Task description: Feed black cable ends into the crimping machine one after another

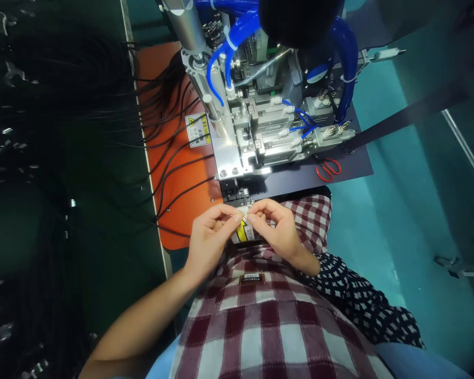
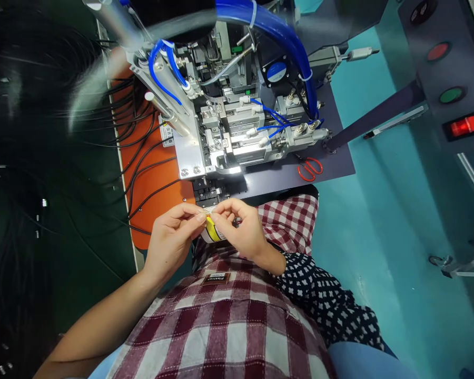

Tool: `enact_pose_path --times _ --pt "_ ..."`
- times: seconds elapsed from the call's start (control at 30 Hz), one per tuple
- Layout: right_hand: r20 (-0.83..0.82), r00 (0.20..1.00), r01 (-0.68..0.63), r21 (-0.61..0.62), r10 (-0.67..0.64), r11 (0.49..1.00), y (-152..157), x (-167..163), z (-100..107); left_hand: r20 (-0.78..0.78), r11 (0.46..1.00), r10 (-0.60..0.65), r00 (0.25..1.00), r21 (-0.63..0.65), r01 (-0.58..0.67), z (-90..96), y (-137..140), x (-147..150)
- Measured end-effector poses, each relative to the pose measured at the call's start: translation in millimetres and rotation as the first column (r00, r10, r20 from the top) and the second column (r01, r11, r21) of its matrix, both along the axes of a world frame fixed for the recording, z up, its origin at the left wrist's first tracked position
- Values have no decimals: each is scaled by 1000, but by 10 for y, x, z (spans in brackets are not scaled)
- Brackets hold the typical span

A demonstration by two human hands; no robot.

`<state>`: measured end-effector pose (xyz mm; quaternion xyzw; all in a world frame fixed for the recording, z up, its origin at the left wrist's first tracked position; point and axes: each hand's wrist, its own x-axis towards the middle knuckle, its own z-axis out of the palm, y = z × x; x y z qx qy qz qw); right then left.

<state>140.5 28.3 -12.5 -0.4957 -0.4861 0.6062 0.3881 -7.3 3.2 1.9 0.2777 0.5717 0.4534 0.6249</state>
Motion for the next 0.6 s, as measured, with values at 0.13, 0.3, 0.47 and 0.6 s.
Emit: enact_pose_path --times 0.13,0.3,0.47,0.6 --pt "65 998 -15 99 9 995 9 25 -16 -7 1000 -11 1000 2 11 0 7 -8" --pt "166 986 -28 282 -20 959 13 10 7 -74 999 -51 996 15 52 -3 16 -23" --pt "160 987 -63 276 19 959 21 26 12 -171 995 13 985 99 4 28 14 34" --pt "20 998 -56 27 55 998 31 33 -21 -227 991 17 974 133 14 12 13 32"
